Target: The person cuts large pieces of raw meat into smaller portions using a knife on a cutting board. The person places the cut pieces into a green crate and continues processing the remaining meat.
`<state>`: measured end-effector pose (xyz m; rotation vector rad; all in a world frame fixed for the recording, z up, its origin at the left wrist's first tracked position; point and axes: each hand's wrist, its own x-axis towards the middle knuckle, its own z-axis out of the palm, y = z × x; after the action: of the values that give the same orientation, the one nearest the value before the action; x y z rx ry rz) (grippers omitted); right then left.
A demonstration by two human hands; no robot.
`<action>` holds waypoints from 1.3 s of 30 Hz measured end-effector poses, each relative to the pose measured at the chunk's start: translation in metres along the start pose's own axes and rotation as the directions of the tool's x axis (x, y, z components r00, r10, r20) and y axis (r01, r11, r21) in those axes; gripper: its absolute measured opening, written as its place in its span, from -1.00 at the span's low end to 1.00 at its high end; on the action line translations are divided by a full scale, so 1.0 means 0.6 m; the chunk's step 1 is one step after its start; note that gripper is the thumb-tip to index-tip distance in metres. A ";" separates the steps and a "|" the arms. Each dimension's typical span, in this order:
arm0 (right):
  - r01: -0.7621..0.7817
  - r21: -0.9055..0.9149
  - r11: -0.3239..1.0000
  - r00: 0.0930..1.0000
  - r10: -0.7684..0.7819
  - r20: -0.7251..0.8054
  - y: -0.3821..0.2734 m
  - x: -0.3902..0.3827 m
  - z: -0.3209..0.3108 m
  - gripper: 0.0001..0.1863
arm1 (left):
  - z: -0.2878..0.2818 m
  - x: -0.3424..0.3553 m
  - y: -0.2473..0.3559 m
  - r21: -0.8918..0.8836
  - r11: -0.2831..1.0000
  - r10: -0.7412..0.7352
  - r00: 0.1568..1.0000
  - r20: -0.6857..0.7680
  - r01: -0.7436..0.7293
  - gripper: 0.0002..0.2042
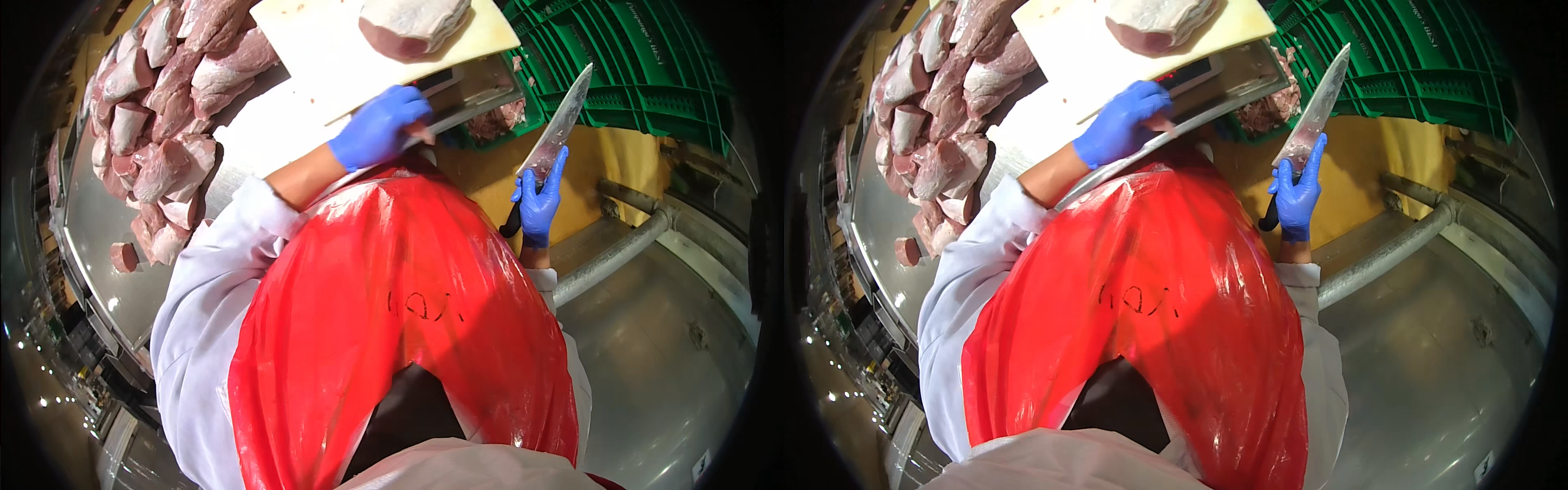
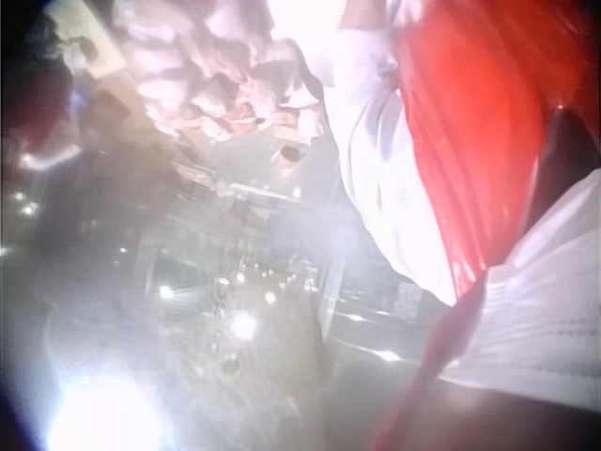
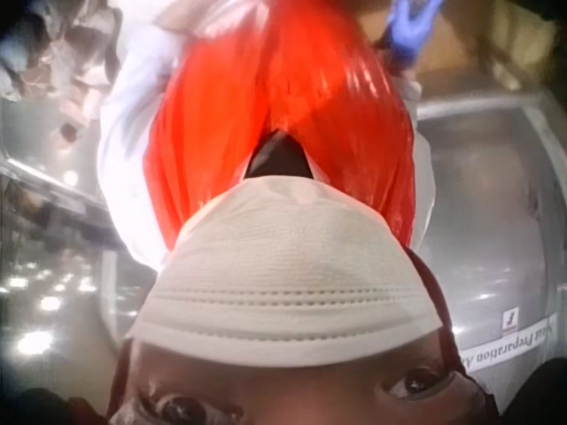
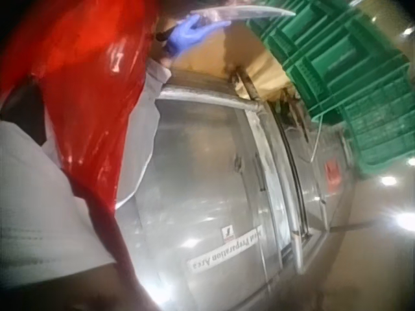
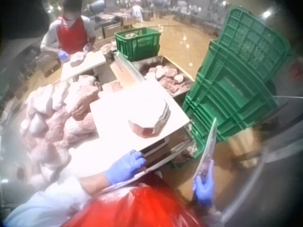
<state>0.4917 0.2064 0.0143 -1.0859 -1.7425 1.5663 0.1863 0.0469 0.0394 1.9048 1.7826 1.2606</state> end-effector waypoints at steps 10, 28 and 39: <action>0.086 -0.029 0.996 0.996 -0.086 -0.027 0.042 0.169 -0.177 -0.10 | 0.231 0.316 -0.024 0.288 0.937 -0.195 0.980 -0.047 0.200 -0.46; 0.070 0.118 0.991 0.433 -0.137 0.891 -0.174 0.647 0.390 -0.57 | 0.063 0.093 -0.042 -0.092 0.855 -0.507 0.786 -0.354 0.510 -0.70; 0.983 0.013 0.183 0.071 -0.444 0.893 -0.206 0.483 0.155 -0.22 | 0.029 0.046 0.011 0.544 0.709 -0.010 0.778 -0.628 0.448 -0.77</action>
<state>0.2385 0.4027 0.0869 0.6995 -2.8047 0.5304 0.2002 0.0765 0.0450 1.5178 3.0718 1.2957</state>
